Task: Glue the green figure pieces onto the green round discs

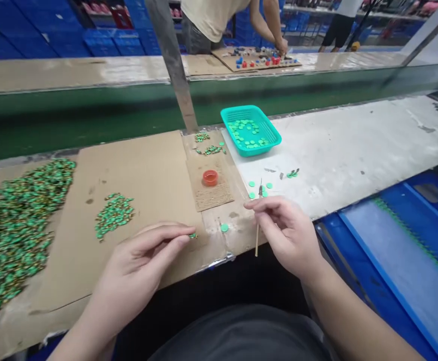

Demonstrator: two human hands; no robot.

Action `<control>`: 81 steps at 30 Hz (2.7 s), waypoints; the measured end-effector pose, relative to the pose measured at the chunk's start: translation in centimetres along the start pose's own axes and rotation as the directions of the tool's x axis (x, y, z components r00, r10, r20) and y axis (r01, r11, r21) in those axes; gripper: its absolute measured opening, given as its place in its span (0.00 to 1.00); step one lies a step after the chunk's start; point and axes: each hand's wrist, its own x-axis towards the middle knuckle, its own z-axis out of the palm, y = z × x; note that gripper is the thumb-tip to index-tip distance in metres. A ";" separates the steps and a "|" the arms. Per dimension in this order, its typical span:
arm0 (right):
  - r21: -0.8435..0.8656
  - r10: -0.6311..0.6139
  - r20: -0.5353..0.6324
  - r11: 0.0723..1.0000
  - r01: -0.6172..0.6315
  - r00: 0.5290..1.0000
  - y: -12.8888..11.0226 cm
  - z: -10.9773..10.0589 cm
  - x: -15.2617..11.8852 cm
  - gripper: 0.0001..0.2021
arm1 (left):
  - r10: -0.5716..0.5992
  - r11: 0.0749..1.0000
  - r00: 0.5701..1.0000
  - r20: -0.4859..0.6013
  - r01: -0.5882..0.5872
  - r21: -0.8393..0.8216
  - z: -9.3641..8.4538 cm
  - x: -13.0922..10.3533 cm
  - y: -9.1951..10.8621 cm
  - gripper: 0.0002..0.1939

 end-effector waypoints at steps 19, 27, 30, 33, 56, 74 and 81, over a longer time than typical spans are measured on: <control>-0.013 -0.018 0.097 1.000 0.019 0.995 2.6 0.5 0.4 0.02 | 0.220 0.962 0.969 0.110 -0.234 0.138 6.5 2.0 -1.0 0.08; -0.025 -0.023 0.106 0.999 0.026 0.994 2.4 0.3 0.4 0.01 | 0.267 0.949 0.956 0.125 -0.283 0.137 6.4 2.2 -0.7 0.07; -0.057 -0.028 0.115 0.998 0.035 0.993 2.2 0.2 0.4 0.02 | 0.277 0.945 0.952 0.131 -0.295 0.140 6.5 2.1 -0.6 0.07; -0.085 -0.042 0.131 0.995 0.053 0.990 2.1 0.2 0.4 0.03 | 0.303 0.933 0.943 0.138 -0.323 0.158 6.6 2.0 -0.5 0.07; -0.162 -0.119 0.233 0.974 0.159 0.965 2.3 -1.2 0.6 0.05 | 0.390 0.875 0.910 0.141 -0.414 0.249 7.5 1.8 0.4 0.08; -0.146 -0.165 0.284 0.966 0.212 0.945 3.5 1.4 1.5 0.05 | 0.328 0.924 0.944 0.044 -0.330 0.193 8.0 1.4 -0.1 0.06; -0.155 -0.178 0.295 0.960 0.231 0.939 3.7 1.6 1.3 0.03 | 0.356 0.912 0.932 0.062 -0.361 0.195 8.0 1.5 -0.2 0.06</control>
